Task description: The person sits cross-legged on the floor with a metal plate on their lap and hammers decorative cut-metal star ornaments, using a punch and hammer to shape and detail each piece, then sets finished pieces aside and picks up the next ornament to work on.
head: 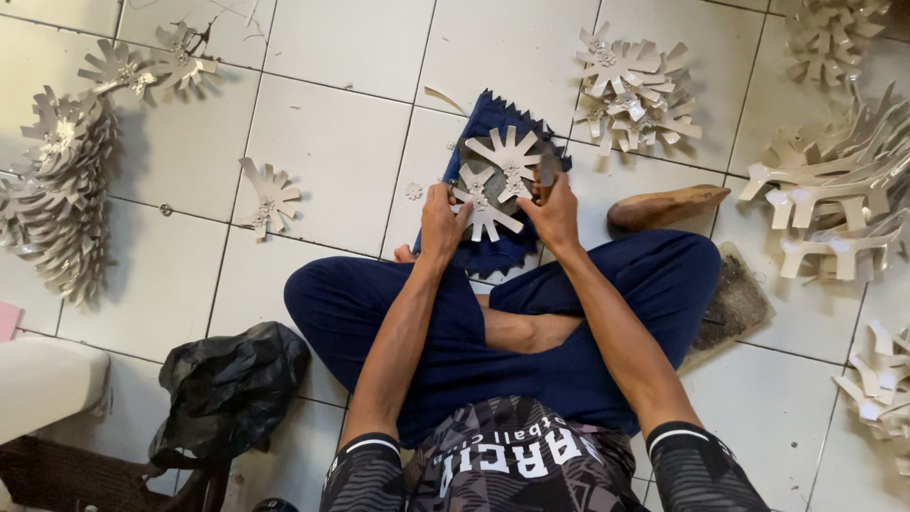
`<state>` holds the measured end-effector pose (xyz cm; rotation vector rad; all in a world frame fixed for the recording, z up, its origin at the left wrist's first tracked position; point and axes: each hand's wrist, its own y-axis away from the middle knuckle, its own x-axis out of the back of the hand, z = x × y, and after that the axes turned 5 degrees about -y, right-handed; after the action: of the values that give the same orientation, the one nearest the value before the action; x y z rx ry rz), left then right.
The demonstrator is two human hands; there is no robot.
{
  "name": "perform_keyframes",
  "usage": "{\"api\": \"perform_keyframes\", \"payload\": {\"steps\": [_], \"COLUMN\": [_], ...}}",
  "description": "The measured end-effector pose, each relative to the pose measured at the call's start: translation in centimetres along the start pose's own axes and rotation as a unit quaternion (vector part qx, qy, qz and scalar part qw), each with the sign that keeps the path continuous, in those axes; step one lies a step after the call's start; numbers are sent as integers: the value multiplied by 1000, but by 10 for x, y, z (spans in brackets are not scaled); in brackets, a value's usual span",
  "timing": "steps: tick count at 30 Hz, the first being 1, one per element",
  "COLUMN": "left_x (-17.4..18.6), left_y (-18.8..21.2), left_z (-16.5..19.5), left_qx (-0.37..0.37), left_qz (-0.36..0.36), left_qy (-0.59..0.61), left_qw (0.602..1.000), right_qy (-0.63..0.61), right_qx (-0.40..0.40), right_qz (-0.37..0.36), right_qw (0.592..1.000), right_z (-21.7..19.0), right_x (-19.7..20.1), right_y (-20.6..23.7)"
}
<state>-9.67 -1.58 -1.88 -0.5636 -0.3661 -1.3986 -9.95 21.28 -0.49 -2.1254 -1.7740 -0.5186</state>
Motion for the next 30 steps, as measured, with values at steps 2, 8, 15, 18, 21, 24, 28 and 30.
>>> {"api": "perform_keyframes", "payload": {"steps": [2,8,15,18,21,24,28,30], "left_x": [0,-5,19,18,13,9,6,6], "left_y": [1,-2,-7,-3,-3,-1,-3,-4], "left_z": [0,-6,11,29,38,37,31,29], "left_qx": [-11,-19,-33,-3,-63,-23,-25,-2], "left_qz": [-7,82,93,9,-12,-57,-19,8], "left_qy": [-16,-26,71,157,153,174,128,99], "left_qw": [1000,996,993,988,986,983,991,995], "right_qy": [56,42,-77,-200,-300,-219,-82,-10], "right_qx": [23,43,35,-102,-120,-93,-27,7], "right_qz": [-1,-16,75,58,76,70,41,12], "right_qw": [998,998,994,973,943,969,995,1000], "right_z": [3,3,-20,-28,-32,-30,-20,-13], "right_x": [-7,-9,11,28,36,32,13,5], "right_y": [-2,0,26,48,62,61,39,28]}}
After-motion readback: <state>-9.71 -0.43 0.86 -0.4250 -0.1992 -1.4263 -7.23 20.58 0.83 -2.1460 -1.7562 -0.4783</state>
